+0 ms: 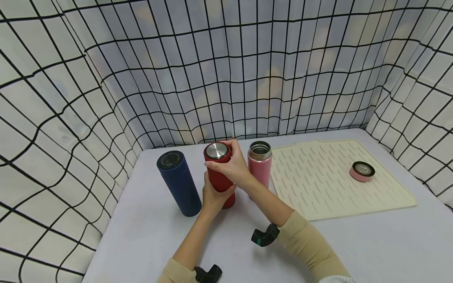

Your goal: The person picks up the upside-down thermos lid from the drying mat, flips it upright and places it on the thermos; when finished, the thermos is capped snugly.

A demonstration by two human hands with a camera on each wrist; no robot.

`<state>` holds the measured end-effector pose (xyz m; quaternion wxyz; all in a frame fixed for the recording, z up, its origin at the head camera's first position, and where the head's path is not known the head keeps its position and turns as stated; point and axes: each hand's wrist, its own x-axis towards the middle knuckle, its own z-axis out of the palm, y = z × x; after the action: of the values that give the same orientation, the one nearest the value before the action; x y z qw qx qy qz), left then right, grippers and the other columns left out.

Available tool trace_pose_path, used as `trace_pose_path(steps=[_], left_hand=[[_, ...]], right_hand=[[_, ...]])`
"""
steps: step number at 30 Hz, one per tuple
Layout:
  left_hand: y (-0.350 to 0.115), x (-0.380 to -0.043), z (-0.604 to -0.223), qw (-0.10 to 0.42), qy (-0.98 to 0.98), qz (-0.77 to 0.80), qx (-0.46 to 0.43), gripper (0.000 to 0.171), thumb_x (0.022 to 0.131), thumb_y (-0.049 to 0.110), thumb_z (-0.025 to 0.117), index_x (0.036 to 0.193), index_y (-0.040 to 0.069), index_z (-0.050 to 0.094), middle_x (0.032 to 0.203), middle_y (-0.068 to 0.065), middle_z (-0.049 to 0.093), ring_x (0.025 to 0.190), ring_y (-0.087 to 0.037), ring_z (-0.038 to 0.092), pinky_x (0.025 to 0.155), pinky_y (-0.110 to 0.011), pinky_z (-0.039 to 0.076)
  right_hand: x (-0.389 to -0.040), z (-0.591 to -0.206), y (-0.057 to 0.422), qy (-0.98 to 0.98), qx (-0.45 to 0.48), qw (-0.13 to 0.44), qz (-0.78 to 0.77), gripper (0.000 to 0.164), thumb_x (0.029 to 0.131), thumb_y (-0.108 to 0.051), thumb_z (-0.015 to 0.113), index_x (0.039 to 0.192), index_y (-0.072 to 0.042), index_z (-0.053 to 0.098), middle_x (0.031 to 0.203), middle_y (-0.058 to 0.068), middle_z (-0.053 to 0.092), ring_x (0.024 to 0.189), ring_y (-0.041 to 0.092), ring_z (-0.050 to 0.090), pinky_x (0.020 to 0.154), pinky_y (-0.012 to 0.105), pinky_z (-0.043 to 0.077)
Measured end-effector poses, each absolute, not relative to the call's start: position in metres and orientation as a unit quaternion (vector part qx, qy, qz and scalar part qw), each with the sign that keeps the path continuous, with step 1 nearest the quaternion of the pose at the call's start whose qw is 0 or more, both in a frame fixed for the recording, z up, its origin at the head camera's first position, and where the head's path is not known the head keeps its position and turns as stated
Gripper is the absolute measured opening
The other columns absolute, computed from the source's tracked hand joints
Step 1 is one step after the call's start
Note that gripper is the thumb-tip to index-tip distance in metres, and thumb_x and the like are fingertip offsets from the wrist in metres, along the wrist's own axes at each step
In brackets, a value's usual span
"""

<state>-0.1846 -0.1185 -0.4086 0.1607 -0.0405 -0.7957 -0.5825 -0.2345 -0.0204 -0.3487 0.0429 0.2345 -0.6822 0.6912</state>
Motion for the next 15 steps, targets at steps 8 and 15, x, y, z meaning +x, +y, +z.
trace_pose_path(steps=[8,15], left_hand=[[-0.126,-0.205,-0.439,0.168,-0.788,-0.590,-0.049,0.079,0.070,0.015,0.078,0.132,0.011,0.028,0.126,-0.013,0.050,0.112,-0.028,0.050,0.089,-0.043,0.046],[-0.126,-0.203,-0.445,0.194,-0.793,-0.575,-0.056,0.076,0.072,0.020,0.077,0.130,0.014,0.029,0.123,-0.009,0.051,0.110,-0.024,0.051,0.088,-0.043,0.046]], right_hand=[[-0.231,-0.347,-0.020,-0.677,0.235,0.038,0.697,0.065,0.074,-0.014,0.076,0.124,-0.007,0.036,0.121,0.009,0.048,0.109,0.021,0.050,0.086,0.034,0.048],[-0.208,-0.328,-0.011,-0.694,0.250,0.017,0.676,0.067,0.081,-0.007,0.066,0.136,-0.005,0.028,0.130,0.014,0.042,0.119,0.025,0.042,0.094,0.040,0.042]])
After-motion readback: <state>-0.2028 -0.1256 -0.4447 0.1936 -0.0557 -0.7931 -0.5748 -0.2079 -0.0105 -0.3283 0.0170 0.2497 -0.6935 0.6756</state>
